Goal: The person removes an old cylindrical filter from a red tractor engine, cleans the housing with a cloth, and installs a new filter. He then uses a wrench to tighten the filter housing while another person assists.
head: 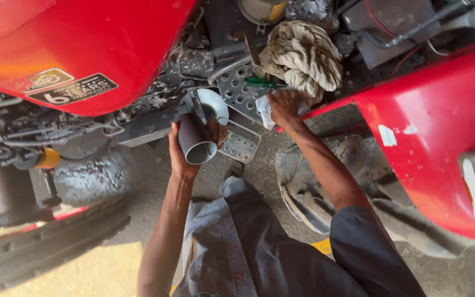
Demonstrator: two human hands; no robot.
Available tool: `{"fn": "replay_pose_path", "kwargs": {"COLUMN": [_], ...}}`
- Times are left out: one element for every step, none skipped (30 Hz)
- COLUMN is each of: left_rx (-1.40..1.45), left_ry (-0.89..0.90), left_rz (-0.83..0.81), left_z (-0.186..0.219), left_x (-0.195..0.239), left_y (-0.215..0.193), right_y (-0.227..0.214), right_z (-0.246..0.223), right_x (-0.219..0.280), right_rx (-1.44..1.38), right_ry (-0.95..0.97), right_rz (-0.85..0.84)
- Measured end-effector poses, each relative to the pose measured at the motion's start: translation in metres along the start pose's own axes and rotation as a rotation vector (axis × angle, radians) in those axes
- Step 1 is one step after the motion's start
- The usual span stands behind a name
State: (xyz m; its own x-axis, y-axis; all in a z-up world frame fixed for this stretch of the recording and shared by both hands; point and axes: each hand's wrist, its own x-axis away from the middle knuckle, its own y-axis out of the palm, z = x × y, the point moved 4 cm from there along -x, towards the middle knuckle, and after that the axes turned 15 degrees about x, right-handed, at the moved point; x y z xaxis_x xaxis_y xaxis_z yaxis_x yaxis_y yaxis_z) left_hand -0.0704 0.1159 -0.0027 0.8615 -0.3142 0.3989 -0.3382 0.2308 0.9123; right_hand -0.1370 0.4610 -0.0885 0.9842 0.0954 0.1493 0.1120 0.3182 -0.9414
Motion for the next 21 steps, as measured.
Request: {"fn": "replay_pose_path", "kwargs": {"left_rx": [0.013, 0.028, 0.044, 0.08, 0.116, 0.155, 0.148, 0.138, 0.127, 0.125, 0.123, 0.119, 0.128, 0.132, 0.137, 0.119, 0.101, 0.079, 0.098, 0.117, 0.136], "left_ry": [0.009, 0.019, 0.029, 0.037, 0.044, 0.052, 0.087, 0.122, 0.157, 0.184, 0.211, 0.238, 0.213, 0.187, 0.162, 0.189, 0.217, 0.241, 0.266, 0.286, 0.306], "left_rz": [0.006, 0.011, 0.017, 0.037, 0.057, 0.074, 0.056, 0.037, 0.019, 0.006, -0.007, -0.021, -0.036, -0.056, -0.076, -0.09, -0.103, -0.116, -0.097, -0.081, -0.065], "left_z": [-0.002, -0.003, -0.002, -0.001, 0.0, 0.0, 0.002, 0.006, 0.01, 0.015, 0.019, 0.023, 0.026, 0.031, 0.035, 0.041, 0.048, 0.056, 0.065, 0.074, 0.085], "left_x": [-0.002, -0.003, -0.004, -0.004, -0.004, -0.004, -0.002, 0.0, 0.003, 0.005, 0.008, 0.012, 0.016, 0.02, 0.024, 0.031, 0.038, 0.047, 0.056, 0.066, 0.076], "left_y": [-0.002, -0.003, -0.004, -0.006, -0.007, -0.009, -0.01, -0.01, -0.01, -0.01, -0.01, -0.009, -0.008, -0.006, -0.004, -0.003, -0.001, -0.001, -0.003, -0.004, -0.007], "right_y": [-0.006, -0.017, -0.031, -0.047, -0.069, -0.09, -0.11, -0.123, -0.135, -0.145, -0.155, -0.164, -0.173, -0.183, -0.192, -0.201, -0.211, -0.22, -0.23, -0.241, -0.252], "right_z": [0.002, 0.006, 0.011, 0.014, 0.016, 0.02, 0.022, 0.02, 0.017, 0.01, 0.0, -0.013, -0.027, -0.045, -0.066, -0.089, -0.11, -0.13, -0.15, -0.167, -0.185], "right_x": [-0.001, 0.001, 0.006, 0.012, 0.021, 0.033, 0.045, 0.053, 0.061, 0.066, 0.072, 0.079, 0.085, 0.089, 0.094, 0.097, 0.099, 0.103, 0.106, 0.109, 0.112], "right_rx": [0.012, -0.101, -0.214, -0.321, -0.414, -0.507, -0.603, -0.922, -1.24, -1.556, -1.728, -1.9, -2.07, -2.134, -2.198, -2.266, -2.261, -2.257, -2.253, -2.171, -2.09], "right_ry": [-0.012, 0.026, 0.065, 0.096, 0.079, 0.059, 0.039, 0.02, 0.003, -0.008, -0.055, -0.101, -0.146, -0.189, -0.233, -0.276, -0.3, -0.322, -0.343, -0.368, -0.392], "right_rz": [-0.033, -0.044, -0.057, -0.07, 0.051, 0.169, 0.285, 0.261, 0.22, 0.168, 0.122, 0.071, 0.011, -0.007, -0.029, -0.049, -0.095, -0.137, -0.179, -0.119, -0.058]}}
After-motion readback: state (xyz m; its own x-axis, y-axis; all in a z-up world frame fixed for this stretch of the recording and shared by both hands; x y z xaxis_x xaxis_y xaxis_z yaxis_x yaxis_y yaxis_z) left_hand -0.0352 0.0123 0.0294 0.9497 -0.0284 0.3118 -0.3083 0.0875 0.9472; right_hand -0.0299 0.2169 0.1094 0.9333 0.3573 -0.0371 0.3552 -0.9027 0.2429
